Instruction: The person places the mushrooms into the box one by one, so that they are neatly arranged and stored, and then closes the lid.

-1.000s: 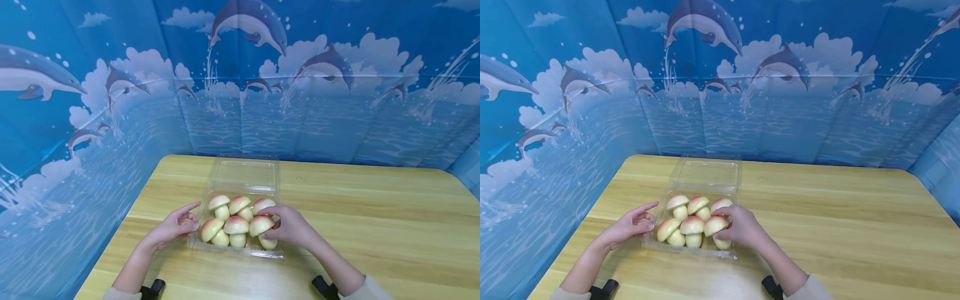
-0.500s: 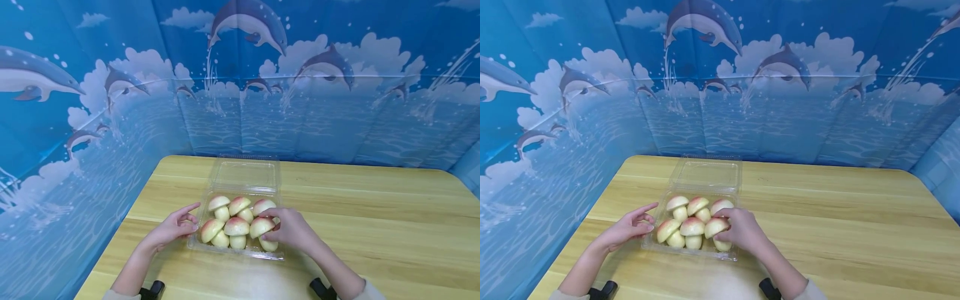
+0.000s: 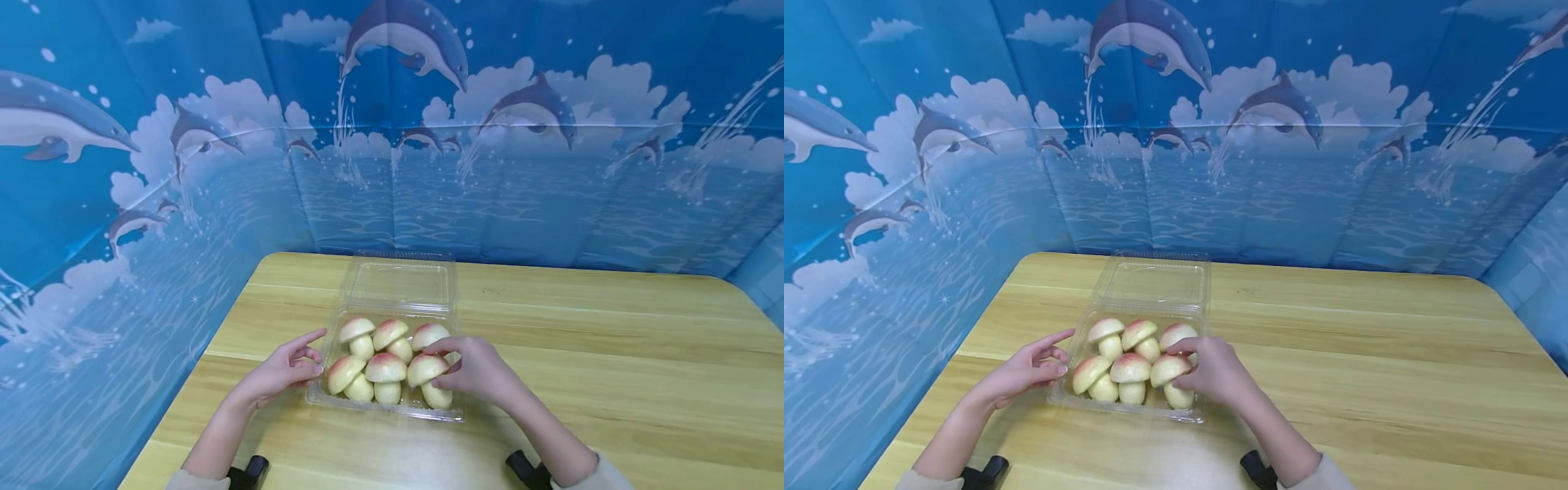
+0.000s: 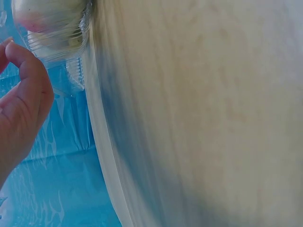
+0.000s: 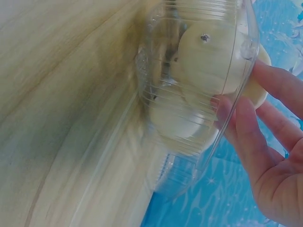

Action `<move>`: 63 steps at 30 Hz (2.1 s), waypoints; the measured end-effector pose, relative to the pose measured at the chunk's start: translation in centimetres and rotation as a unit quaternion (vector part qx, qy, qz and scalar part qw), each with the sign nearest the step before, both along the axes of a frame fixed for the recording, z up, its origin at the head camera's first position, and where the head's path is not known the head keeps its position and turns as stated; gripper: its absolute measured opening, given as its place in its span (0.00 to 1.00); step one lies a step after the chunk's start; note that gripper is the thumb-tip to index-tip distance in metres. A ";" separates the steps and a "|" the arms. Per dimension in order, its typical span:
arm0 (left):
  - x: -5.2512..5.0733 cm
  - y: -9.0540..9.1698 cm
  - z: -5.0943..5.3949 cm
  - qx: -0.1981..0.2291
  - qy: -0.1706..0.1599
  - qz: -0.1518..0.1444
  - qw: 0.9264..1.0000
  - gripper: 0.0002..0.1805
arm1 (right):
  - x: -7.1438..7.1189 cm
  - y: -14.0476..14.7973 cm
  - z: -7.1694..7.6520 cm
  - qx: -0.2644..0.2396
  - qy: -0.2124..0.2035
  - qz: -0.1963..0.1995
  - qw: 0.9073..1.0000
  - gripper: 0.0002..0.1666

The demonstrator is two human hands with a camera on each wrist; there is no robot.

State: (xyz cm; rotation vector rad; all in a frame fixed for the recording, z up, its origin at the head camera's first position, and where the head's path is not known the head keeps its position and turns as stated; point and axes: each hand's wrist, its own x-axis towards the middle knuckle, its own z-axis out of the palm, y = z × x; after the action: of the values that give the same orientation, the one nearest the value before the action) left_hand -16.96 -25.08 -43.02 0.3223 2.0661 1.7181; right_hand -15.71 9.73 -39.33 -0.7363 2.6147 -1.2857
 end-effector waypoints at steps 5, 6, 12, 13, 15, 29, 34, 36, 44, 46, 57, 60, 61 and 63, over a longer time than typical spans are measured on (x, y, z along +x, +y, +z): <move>0.0 0.0 0.1 -0.002 0.003 0.002 1.000 0.40 | 0.0 -0.1 -0.2 0.000 0.004 -0.006 1.000 0.23; 0.0 0.1 0.1 -0.001 0.005 0.001 1.000 0.40 | 0.0 -0.1 -0.2 -0.001 0.005 -0.006 1.000 0.23; 0.0 0.1 0.0 -0.001 0.002 0.002 1.000 0.40 | 0.2 0.0 -0.1 -0.005 0.000 -0.010 1.000 0.24; 0.0 0.1 0.0 -0.002 0.000 0.004 1.000 0.40 | 0.3 0.0 -0.1 -0.004 -0.004 -0.012 1.000 0.25; 0.0 0.0 -0.1 -0.003 0.000 0.004 1.000 0.40 | 0.3 0.0 -0.1 -0.003 -0.010 -0.016 1.000 0.25; 0.2 0.0 0.0 -0.006 0.001 0.002 1.000 0.40 | 0.7 -0.2 -0.1 0.006 0.003 -0.014 1.000 0.27; 0.3 -0.1 0.0 -0.005 0.001 0.005 1.000 0.40 | 0.8 -0.3 -0.2 0.007 0.009 -0.017 1.000 0.27; 0.3 -0.1 0.0 -0.004 0.000 0.006 1.000 0.40 | 0.8 -0.3 -0.2 0.010 0.011 -0.018 1.000 0.27; 0.2 0.1 0.0 -0.008 -0.004 0.010 1.000 0.40 | 0.7 0.3 0.1 -0.028 -0.058 -0.015 0.998 0.28; 0.1 0.1 0.0 -0.009 -0.004 0.012 1.000 0.40 | 0.6 0.6 0.2 -0.046 -0.087 -0.014 0.995 0.28; 0.2 0.2 0.2 -0.001 0.004 0.003 1.000 0.40 | -0.5 3.0 0.5 -0.121 -0.174 -0.014 0.977 0.34; 0.2 0.2 0.2 -0.001 0.002 0.005 1.000 0.40 | -1.0 3.8 0.3 -0.145 -0.183 -0.009 0.972 0.35; 0.2 0.2 0.2 -0.002 0.002 0.005 1.000 0.40 | -1.2 4.0 0.2 -0.155 -0.186 -0.008 0.970 0.35; 0.2 0.2 0.2 -0.003 0.001 0.006 1.000 0.40 | -1.5 4.4 0.1 -0.170 -0.192 -0.012 0.966 0.35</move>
State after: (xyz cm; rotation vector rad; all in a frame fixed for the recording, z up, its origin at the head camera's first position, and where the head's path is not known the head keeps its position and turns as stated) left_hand -16.73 -24.91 -42.82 0.3119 2.0781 1.7199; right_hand -17.20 14.12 -39.26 -0.4378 2.1296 -1.7111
